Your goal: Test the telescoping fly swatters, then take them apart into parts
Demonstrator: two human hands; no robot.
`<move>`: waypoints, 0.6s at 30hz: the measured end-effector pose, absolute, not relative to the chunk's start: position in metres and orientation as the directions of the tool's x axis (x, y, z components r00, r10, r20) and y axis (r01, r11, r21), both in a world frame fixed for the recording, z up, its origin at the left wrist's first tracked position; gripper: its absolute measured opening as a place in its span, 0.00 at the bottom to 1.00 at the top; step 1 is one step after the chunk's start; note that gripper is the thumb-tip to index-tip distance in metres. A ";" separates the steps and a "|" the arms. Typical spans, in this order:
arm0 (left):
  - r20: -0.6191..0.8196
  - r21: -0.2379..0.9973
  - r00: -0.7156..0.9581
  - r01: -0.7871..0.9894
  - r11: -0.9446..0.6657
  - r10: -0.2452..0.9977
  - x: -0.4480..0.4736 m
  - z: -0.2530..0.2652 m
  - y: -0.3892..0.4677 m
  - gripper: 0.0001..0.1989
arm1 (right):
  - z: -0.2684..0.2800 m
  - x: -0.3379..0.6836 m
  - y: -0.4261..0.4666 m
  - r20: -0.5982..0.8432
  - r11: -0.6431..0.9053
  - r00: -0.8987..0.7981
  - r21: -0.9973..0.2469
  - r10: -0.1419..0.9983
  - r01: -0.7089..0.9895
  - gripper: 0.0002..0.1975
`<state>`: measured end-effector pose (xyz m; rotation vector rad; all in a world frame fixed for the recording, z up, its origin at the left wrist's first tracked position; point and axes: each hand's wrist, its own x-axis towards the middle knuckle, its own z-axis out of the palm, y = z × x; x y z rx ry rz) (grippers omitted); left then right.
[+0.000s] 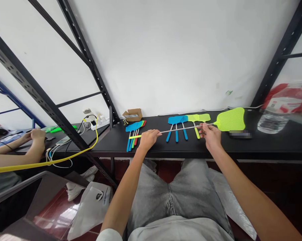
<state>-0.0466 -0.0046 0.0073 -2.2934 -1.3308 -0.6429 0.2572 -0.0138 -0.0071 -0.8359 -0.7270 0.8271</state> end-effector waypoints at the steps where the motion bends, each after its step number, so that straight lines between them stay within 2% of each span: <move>1: 0.571 -0.117 0.446 0.875 -0.469 0.690 -0.047 0.007 -0.004 0.21 | -0.009 0.258 -0.016 0.222 0.419 0.496 -0.846 0.840 -0.330 0.20; 18: 0.528 -0.069 0.471 0.854 -0.516 0.707 -0.061 0.006 -0.009 0.20 | -0.011 0.259 -0.016 0.164 0.471 0.619 -0.799 0.768 -0.374 0.19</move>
